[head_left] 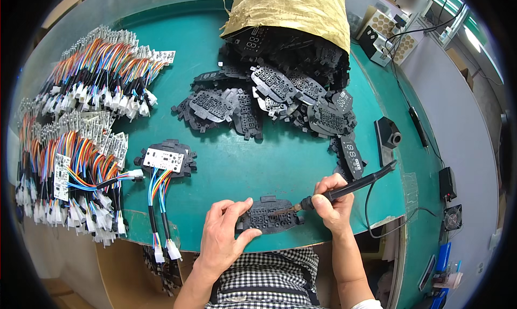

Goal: The person solders wires and components onto small circuit boards at a workbench using a soldering iron.

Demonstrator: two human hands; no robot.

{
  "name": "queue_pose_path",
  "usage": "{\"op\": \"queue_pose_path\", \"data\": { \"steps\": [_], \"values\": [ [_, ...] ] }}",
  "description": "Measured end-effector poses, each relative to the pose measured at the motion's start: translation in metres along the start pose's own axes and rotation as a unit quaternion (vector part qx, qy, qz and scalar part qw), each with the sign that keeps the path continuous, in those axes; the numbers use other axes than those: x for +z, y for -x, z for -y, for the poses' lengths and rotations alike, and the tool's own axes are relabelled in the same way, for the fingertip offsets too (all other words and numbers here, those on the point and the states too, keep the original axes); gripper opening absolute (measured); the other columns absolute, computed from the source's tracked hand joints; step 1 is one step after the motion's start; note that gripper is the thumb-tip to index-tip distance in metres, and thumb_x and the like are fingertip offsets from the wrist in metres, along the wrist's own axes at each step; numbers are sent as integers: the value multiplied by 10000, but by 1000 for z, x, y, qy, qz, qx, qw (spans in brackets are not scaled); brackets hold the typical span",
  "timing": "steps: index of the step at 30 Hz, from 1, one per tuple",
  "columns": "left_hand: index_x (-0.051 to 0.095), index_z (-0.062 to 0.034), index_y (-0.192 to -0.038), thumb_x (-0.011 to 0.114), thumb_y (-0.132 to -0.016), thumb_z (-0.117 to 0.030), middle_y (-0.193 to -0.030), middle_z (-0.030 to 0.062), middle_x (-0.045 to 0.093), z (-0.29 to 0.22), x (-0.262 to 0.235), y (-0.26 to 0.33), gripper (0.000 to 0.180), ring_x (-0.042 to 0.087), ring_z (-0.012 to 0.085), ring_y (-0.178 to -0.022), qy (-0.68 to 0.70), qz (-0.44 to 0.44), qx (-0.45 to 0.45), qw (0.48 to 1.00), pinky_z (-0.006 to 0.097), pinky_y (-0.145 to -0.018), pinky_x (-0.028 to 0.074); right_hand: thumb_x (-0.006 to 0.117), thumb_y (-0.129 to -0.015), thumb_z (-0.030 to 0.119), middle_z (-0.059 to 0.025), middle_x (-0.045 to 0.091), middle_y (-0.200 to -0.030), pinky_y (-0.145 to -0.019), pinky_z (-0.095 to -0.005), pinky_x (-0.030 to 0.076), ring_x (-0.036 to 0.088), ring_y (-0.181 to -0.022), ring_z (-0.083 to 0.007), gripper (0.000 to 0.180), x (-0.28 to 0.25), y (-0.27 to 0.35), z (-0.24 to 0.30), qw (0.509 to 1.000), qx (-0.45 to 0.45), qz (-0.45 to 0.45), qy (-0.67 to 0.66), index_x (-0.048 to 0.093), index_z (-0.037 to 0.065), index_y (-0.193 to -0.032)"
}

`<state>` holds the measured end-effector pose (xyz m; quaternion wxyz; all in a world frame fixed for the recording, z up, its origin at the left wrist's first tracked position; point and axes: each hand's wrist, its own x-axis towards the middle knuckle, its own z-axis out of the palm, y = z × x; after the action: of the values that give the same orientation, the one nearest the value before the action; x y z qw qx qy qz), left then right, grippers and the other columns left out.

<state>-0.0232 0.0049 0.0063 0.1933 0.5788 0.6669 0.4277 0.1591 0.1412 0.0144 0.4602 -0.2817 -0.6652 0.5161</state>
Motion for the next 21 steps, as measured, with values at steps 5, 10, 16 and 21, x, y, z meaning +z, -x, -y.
{"op": "queue_pose_path", "data": {
  "steps": [5,10,16,21],
  "values": [
    [535,-28,-1085,771,-576,-48,-1046,113,467,4,-1,-6,561,552,222,-941,-17,4,-12,1000,320,-849,506,663,-703,82,28,478,-613,-466,-197,299,396,-533,-38,169,0,-5,-6,1000,2,19,-2,499,44,-720],
    [557,-22,-1058,779,-541,-53,-1024,118,482,-10,6,-22,564,539,228,-944,-19,0,23,1000,310,-837,496,665,-701,96,11,493,-620,-485,-220,348,436,-540,-66,159,-18,-16,10,999,3,17,31,517,40,-722],
    [566,-31,-1062,717,-649,-111,-1028,164,527,-18,-9,-7,447,490,327,-978,-14,-20,-4,1000,388,-859,398,637,-762,114,25,459,-702,-533,-226,338,424,-596,-69,151,-19,-13,13,1000,-20,5,-21,512,40,-804],
    [578,-47,-1015,722,-655,-157,-1036,152,559,-11,-5,6,404,483,320,-976,-45,11,69,997,381,-856,399,603,-801,109,38,445,-662,-459,-187,319,402,-527,-34,111,-84,8,20,942,-93,-313,-72,494,87,-805]
  ]
}}
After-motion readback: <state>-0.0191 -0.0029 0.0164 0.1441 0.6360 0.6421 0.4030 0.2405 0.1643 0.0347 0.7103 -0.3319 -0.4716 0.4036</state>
